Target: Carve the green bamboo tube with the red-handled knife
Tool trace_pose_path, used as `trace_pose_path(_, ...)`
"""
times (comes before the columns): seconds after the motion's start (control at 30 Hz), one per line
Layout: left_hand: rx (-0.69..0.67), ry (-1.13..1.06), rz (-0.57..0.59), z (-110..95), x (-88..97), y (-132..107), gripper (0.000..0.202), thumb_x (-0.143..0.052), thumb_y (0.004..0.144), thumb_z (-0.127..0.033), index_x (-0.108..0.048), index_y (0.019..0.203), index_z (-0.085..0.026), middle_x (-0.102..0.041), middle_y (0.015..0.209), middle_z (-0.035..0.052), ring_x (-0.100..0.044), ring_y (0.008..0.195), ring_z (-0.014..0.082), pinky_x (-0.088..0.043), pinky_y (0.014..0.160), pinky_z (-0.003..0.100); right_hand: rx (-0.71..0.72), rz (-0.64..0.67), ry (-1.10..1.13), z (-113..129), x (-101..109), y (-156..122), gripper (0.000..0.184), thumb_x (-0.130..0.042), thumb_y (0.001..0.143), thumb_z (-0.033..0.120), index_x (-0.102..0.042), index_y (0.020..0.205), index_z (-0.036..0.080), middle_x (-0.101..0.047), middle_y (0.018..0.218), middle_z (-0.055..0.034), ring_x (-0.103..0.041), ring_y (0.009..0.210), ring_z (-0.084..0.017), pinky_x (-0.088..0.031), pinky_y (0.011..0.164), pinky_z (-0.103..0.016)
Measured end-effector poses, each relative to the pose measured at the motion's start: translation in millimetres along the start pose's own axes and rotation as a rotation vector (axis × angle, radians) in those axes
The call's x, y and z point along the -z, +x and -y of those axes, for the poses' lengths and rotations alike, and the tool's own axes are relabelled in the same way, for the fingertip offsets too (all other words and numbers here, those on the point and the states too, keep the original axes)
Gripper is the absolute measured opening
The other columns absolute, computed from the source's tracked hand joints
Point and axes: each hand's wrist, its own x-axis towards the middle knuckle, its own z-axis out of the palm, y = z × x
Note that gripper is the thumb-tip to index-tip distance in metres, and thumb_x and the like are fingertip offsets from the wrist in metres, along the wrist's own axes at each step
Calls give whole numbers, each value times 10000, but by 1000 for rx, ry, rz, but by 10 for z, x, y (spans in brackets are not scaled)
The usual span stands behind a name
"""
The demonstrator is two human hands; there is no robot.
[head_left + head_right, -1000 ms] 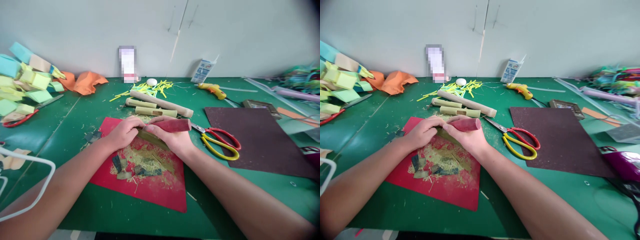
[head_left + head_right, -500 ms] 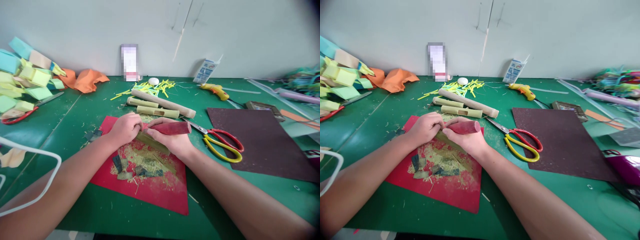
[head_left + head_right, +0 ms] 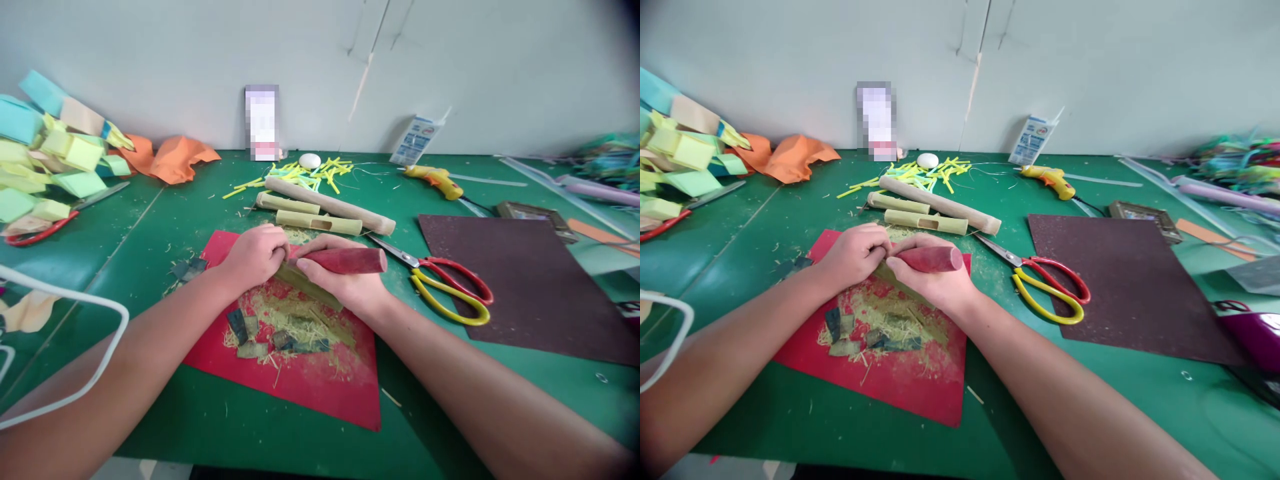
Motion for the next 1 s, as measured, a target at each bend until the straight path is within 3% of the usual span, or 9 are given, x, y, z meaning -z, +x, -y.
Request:
trace_pose_path(0.3,32,-52,0,5,1,5,214,-468,782,-58,-603,649,-157,-608,669,19,-549,683,146,-413,658,271,64,25,-9,10,-2,-26,74,-696,772,251,-706,836,214,-736,873,-13,-672,788,-153,-533,756,-299)
trace_pose_path(0.8,52,-73,-2,13,-18,16,216,-470,774,-43,-602,643,-152,-602,664,13,-545,677,138,-402,656,263,-35,-11,65,-17,-22,-31,94,-710,750,268,-705,807,194,-726,851,-22,-649,747,-139,-523,726,-284)
trace_pose_path(1.0,46,-65,9,3,-23,11,200,-477,777,-55,-592,649,-156,-604,669,18,-535,686,147,-391,656,272,13,-23,35,-38,-31,-16,69,-702,746,253,-692,787,199,-720,833,-15,-647,742,-139,-517,712,-282)
